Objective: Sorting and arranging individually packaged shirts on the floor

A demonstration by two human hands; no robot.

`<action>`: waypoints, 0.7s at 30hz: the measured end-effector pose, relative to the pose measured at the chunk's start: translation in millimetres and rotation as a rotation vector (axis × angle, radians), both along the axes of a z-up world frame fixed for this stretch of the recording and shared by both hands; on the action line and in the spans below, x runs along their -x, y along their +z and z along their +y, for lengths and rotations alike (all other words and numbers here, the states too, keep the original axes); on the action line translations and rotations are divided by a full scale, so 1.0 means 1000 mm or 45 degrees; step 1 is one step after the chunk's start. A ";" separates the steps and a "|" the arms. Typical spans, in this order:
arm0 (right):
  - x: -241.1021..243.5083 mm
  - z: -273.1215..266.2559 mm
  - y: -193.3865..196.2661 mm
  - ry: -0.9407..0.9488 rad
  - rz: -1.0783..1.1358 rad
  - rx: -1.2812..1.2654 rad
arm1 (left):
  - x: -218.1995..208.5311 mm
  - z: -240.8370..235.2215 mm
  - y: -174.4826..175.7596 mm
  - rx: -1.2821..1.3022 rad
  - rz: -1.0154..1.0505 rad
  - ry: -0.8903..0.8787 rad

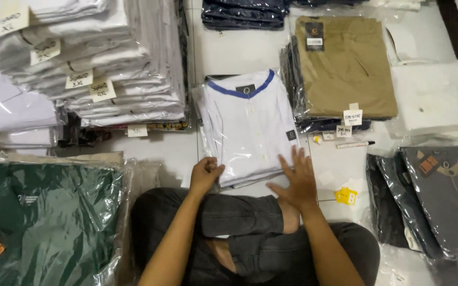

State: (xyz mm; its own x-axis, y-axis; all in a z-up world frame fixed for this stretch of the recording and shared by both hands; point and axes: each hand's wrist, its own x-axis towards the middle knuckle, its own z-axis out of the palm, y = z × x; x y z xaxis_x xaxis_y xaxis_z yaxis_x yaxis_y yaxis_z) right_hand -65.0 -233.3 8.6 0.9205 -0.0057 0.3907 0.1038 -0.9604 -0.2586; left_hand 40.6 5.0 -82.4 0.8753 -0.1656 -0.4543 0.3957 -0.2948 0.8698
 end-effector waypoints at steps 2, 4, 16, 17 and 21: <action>-0.010 0.010 0.001 0.096 0.027 0.027 | 0.008 0.002 0.036 0.182 0.068 -0.030; -0.010 0.019 0.001 0.181 0.059 0.058 | 0.021 0.004 0.046 0.368 0.141 -0.071; 0.092 0.076 0.084 0.317 0.026 0.054 | 0.080 -0.024 0.006 1.546 0.644 0.681; 0.104 0.084 0.083 0.248 0.045 0.003 | 0.083 -0.023 0.006 1.363 0.535 0.780; 0.139 0.095 0.072 0.169 0.155 -0.157 | 0.083 -0.015 0.041 1.673 0.998 0.581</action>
State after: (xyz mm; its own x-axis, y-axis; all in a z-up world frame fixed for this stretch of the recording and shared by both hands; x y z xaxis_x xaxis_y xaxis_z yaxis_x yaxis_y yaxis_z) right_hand -203.7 -137.8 80.9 0.9567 0.0780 0.2806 0.1883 -0.9005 -0.3918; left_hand -42.4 -10.1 -41.5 0.5883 -0.5887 -0.5544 0.6881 0.7245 -0.0391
